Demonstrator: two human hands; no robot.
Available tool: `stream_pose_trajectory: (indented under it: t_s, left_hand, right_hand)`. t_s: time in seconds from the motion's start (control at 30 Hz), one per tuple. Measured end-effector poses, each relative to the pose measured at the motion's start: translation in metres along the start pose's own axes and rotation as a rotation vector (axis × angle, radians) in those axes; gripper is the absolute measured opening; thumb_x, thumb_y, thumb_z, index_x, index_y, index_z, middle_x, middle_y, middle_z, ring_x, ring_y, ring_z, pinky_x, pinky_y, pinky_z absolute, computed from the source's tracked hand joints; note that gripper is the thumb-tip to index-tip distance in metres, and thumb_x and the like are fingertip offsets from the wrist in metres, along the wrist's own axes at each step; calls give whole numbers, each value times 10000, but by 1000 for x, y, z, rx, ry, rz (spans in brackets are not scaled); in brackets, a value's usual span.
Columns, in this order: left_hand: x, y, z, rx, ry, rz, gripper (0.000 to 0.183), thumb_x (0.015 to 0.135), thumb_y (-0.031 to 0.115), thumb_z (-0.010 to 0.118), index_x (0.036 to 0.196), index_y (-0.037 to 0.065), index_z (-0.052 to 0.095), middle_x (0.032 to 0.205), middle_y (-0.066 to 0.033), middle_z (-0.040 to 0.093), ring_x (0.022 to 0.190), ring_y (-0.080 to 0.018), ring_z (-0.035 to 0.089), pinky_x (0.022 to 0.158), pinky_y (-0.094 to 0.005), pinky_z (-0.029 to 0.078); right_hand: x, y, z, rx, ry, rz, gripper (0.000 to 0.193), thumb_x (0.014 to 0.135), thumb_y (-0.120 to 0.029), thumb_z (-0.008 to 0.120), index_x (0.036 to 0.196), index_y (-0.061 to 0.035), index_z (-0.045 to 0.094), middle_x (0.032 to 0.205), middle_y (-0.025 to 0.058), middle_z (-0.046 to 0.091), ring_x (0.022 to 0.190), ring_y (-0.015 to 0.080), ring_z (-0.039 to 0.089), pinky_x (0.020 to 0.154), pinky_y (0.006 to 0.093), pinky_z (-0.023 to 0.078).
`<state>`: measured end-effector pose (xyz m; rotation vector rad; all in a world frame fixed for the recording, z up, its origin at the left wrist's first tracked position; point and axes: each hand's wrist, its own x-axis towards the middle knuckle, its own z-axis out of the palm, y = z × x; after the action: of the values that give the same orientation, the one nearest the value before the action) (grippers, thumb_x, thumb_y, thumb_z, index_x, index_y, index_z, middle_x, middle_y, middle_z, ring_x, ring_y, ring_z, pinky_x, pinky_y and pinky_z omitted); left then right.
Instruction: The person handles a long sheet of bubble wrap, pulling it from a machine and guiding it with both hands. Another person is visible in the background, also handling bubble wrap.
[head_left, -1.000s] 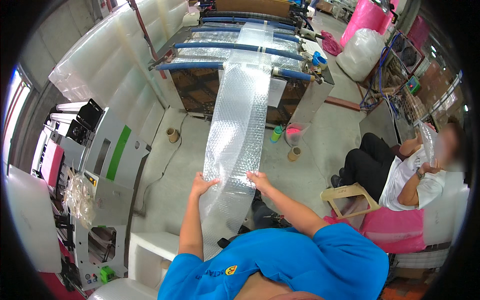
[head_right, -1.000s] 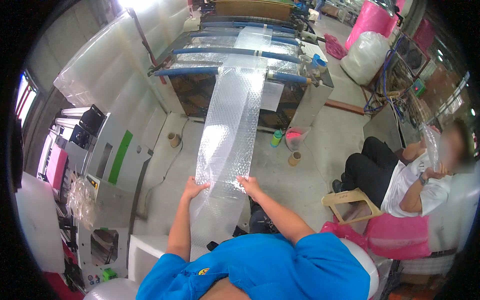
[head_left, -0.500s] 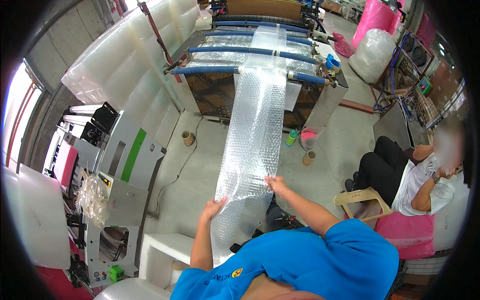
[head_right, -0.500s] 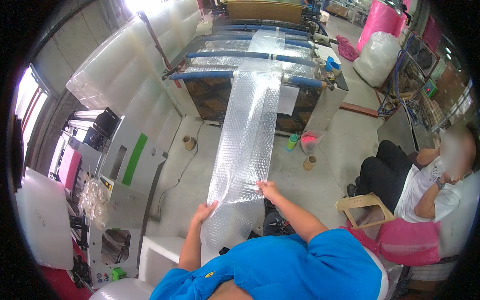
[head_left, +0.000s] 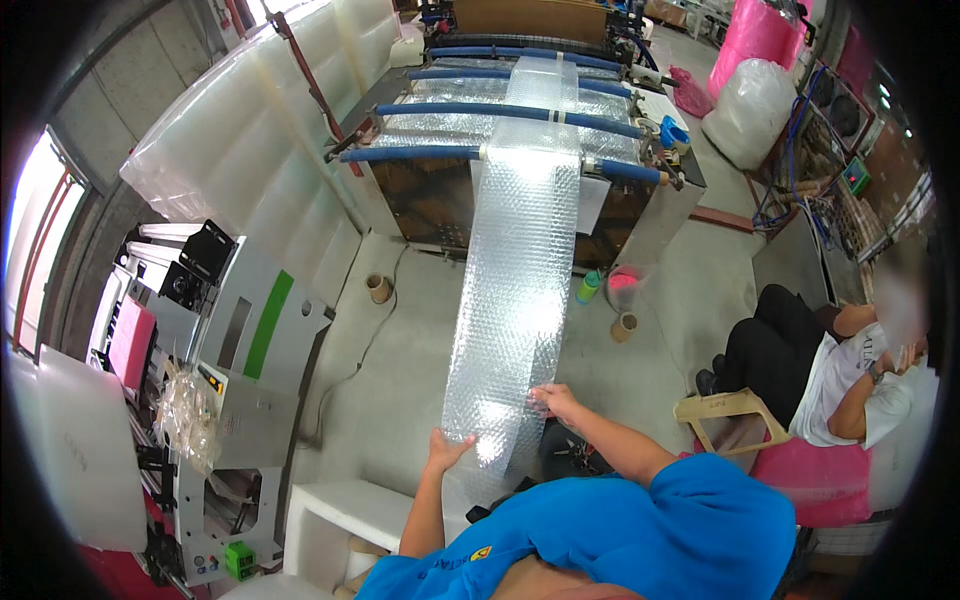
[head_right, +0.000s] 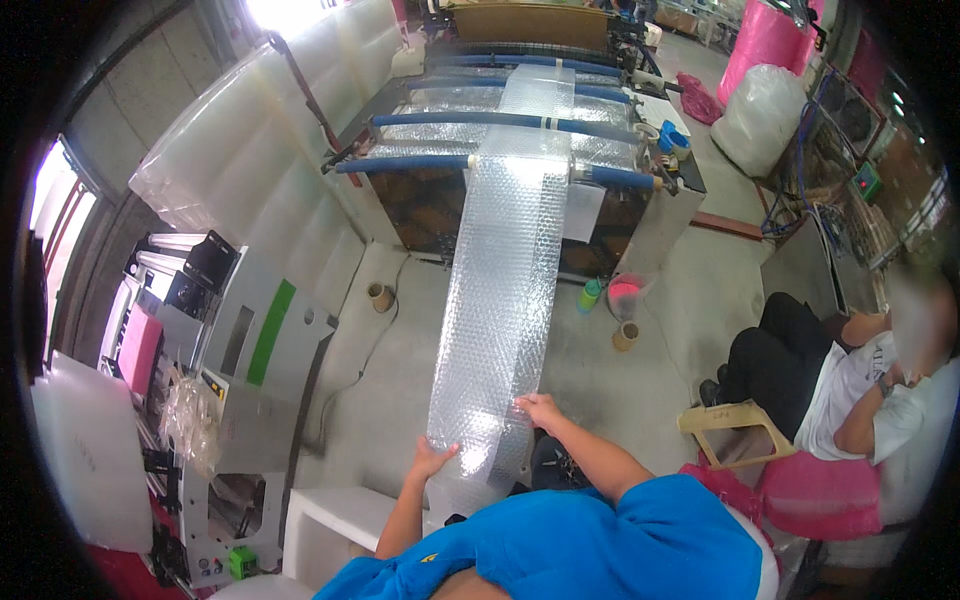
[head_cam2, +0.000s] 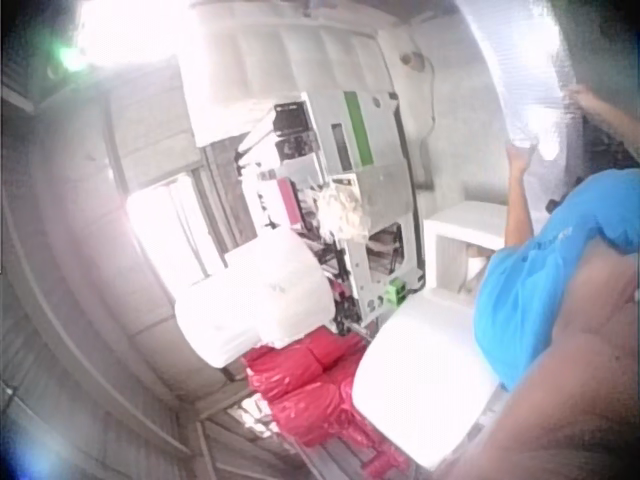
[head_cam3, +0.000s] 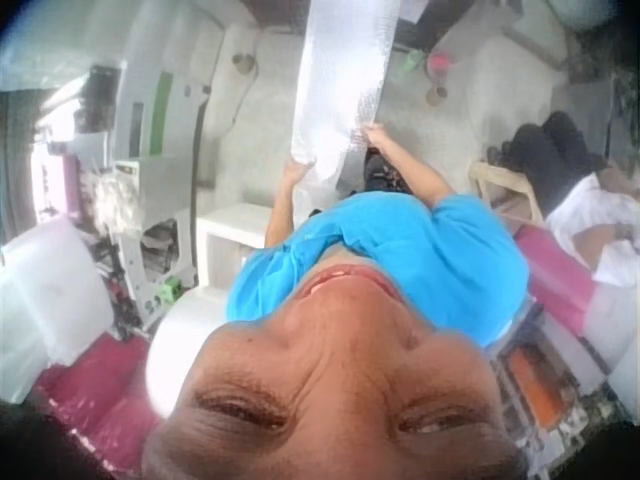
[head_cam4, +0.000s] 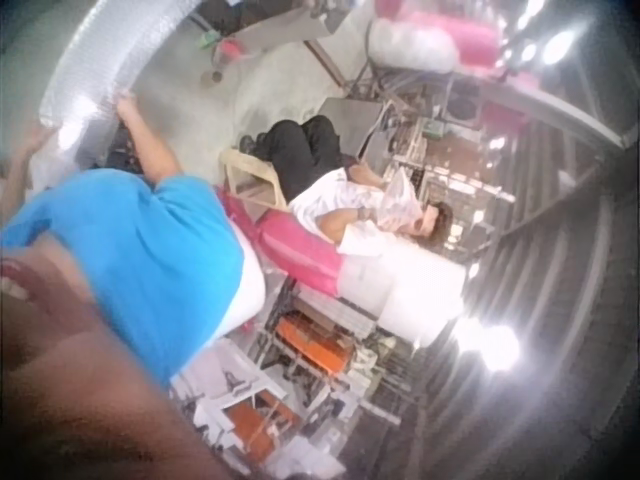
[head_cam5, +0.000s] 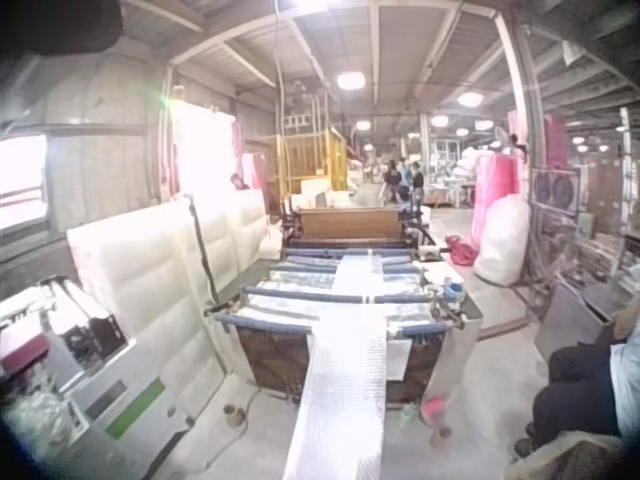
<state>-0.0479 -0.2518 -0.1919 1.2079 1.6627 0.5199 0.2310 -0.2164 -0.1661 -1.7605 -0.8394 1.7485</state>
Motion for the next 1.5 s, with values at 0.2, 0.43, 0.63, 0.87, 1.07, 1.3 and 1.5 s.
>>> stream_pose_trajectory:
  t_s: [0.2,0.43,0.63,0.87,1.07,1.3,1.5]
  left_hand:
    - [72,26,0,-51,-5,-114,782,549,524,649,1008,-74,440,984,-209,511,903,-260,513,750,-319,412]
    - [118,121,10,252,122,-33,722,485,504,694,889,-66,515,838,-206,563,783,-287,555,678,-324,435]
    - [164,153,42,96,222,-91,668,459,463,726,820,-57,515,788,-171,571,732,-254,561,644,-320,438]
    - [176,111,48,217,36,-70,737,443,462,735,892,-71,495,853,-180,563,773,-237,558,666,-313,441]
    - [137,104,44,134,-83,-80,799,416,496,731,916,-67,464,913,-202,538,836,-276,542,682,-329,436]
    - [79,95,20,198,228,-36,790,510,478,695,989,-68,386,964,-239,496,914,-312,497,765,-365,391]
    - [54,113,-30,-29,58,12,577,613,403,658,926,-52,491,874,-146,560,778,-215,535,677,-308,419]
  right_hand:
    - [51,-25,-29,194,-25,-57,198,798,-220,492,893,-58,555,806,32,575,705,105,528,601,259,450]
    - [107,-78,-57,209,143,-242,197,791,-194,491,866,-16,531,728,57,558,599,124,531,515,254,438]
    - [121,-131,-80,388,215,-371,177,800,-172,471,893,-27,507,725,41,541,607,110,525,504,235,423]
    - [117,-65,-64,254,201,-232,157,780,-121,498,907,-30,519,720,29,545,611,104,515,516,238,434]
    - [74,-11,-45,-2,16,-69,142,765,-163,529,820,-36,559,697,25,562,586,98,508,518,234,424]
    - [15,-20,-17,-147,176,-290,219,776,-239,508,740,-33,571,617,13,533,548,79,457,504,234,377]
    - [-22,-43,7,-1,253,-498,264,790,-265,462,727,-20,540,574,18,494,513,98,446,481,257,376]
